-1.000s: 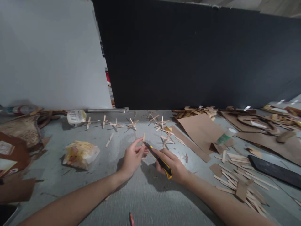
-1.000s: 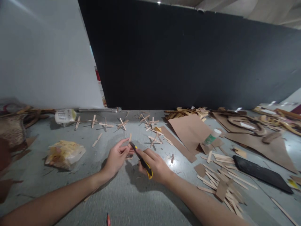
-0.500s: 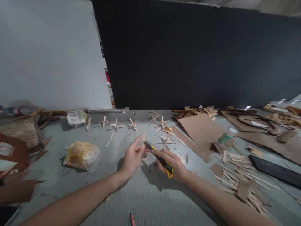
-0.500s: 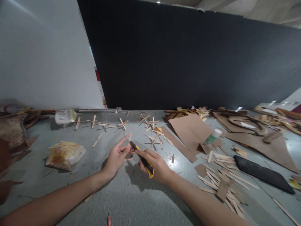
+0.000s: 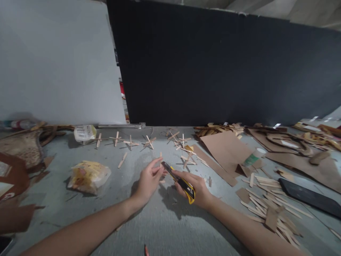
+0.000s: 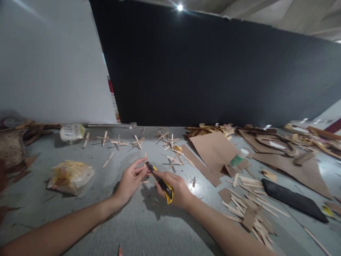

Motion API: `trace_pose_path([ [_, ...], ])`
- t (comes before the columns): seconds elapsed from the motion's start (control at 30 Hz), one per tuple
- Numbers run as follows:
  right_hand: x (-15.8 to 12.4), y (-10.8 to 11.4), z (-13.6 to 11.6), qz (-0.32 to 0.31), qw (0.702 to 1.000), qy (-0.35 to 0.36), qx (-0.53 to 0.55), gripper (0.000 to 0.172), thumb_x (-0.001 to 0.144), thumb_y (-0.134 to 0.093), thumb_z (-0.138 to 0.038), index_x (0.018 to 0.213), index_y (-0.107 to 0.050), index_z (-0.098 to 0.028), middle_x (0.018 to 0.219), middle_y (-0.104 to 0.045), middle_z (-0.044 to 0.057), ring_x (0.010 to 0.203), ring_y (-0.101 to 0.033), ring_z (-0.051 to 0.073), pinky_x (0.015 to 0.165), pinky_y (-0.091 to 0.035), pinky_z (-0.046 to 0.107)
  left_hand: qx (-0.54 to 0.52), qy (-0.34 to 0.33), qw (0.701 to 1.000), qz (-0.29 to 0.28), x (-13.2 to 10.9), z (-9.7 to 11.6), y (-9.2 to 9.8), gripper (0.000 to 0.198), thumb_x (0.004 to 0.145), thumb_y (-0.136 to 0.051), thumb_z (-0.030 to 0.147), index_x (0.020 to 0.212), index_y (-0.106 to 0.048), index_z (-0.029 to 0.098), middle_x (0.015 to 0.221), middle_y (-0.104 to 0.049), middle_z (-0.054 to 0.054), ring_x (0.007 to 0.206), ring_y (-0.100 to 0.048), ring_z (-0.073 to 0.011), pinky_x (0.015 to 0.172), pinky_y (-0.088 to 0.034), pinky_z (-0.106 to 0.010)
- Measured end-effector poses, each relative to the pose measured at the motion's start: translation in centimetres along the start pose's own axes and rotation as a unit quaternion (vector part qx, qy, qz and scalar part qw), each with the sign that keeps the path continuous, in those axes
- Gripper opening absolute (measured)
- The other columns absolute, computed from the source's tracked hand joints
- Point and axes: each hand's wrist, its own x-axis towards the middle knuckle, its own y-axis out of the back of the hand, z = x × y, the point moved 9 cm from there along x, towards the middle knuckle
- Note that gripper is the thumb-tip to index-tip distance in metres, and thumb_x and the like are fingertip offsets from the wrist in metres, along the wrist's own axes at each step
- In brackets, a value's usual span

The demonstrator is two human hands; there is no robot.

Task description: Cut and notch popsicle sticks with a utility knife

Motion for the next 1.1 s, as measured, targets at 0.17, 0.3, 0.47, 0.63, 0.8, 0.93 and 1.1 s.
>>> trace_pose_path([
  [0.17, 0.0, 0.2, 0.0, 0.011, 1.0, 0.007, -0.002, 0.043, 0.099, -0.064, -0.015, 0.141, -0.062, -0.023, 0.102, -0.082, 0.007, 0.08, -0.08, 0.017, 0.075, -0.065, 0.026, -0.001, -0.004, 1.0, 0.0, 0.1, -0.1, 0.0, 0.083, 0.079, -0.08, 0.07, 0.138, -0.06, 0.015, 0.094, -0.082, -0.013, 0.09, -0.08, -0.0288, 0.062, -0.062, -0.029],
  [0.3, -0.1, 0.3, 0.3, 0.011, 1.0, -0.012, 0.004, 0.043, 0.1, -0.063, -0.016, 0.143, -0.063, -0.025, 0.103, -0.082, 0.007, 0.08, -0.08, 0.017, 0.076, -0.064, 0.026, -0.004, -0.02, 1.0, -0.001, 0.2, 0.1, 0.0, 0.077, 0.079, -0.081, 0.068, 0.133, -0.06, 0.016, 0.087, -0.082, -0.011, 0.091, -0.081, -0.0285, 0.065, -0.061, -0.028],
  [0.47, -0.1, 0.4, 0.8, 0.003, 0.998, -0.047, 0.034, 0.043, 0.102, -0.063, -0.019, 0.144, -0.064, -0.026, 0.098, -0.083, 0.007, 0.078, -0.08, 0.018, 0.075, -0.064, 0.028, -0.017, -0.014, 1.0, 0.001, 0.2, -0.1, 0.1, 0.078, 0.076, -0.083, 0.07, 0.128, -0.058, 0.018, 0.086, -0.081, -0.009, 0.087, -0.081, -0.0269, 0.064, -0.06, -0.027],
  [0.63, -0.1, 0.3, 1.2, 0.001, 0.995, -0.078, 0.062, 0.037, 0.103, -0.062, -0.025, 0.139, -0.068, -0.023, 0.095, -0.083, 0.008, 0.074, -0.08, 0.019, 0.074, -0.066, 0.029, -0.019, 0.005, 1.0, 0.005, 0.0, -0.2, 0.1, 0.078, 0.074, -0.083, 0.071, 0.128, -0.057, 0.02, 0.091, -0.082, -0.009, 0.089, -0.081, -0.0282, 0.062, -0.062, -0.029],
  [0.8, -0.2, 0.3, 1.9, -0.001, 0.988, -0.12, 0.095, 0.032, 0.105, -0.061, -0.031, 0.134, -0.07, -0.02, 0.091, -0.083, 0.007, 0.071, -0.079, 0.017, 0.071, -0.066, 0.029, -0.025, 0.012, 1.0, -0.002, -0.1, -0.1, 0.0, 0.081, 0.073, -0.083, 0.072, 0.129, -0.055, 0.02, 0.092, -0.082, -0.01, 0.093, -0.081, -0.0297, 0.063, -0.063, -0.03],
  [0.93, 0.0, 0.7, 1.9, 0.006, 0.986, -0.129, 0.101, 0.03, 0.105, -0.061, -0.032, 0.132, -0.071, -0.021, 0.09, -0.083, 0.005, 0.072, -0.08, 0.017, 0.072, -0.066, 0.028, -0.026, 0.021, 0.999, -0.007, -0.2, 0.1, -0.1, 0.081, 0.074, -0.083, 0.072, 0.13, -0.055, 0.02, 0.091, -0.082, -0.01, 0.09, -0.08, -0.0275, 0.063, -0.061, -0.028],
  [1.1, -0.1, 1.9, 2.0, 0.048, 0.982, -0.149, 0.107, 0.025, 0.106, -0.059, -0.034, 0.123, -0.073, -0.021, 0.08, -0.081, 0.003, 0.063, -0.075, 0.015, 0.064, -0.063, 0.026, -0.022, 0.006, 0.999, -0.024, -0.4, 0.7, -0.5, 0.077, 0.077, -0.083, 0.067, 0.13, -0.057, 0.018, 0.089, -0.081, -0.009, 0.082, -0.078, -0.0227, 0.063, -0.058, -0.025],
])
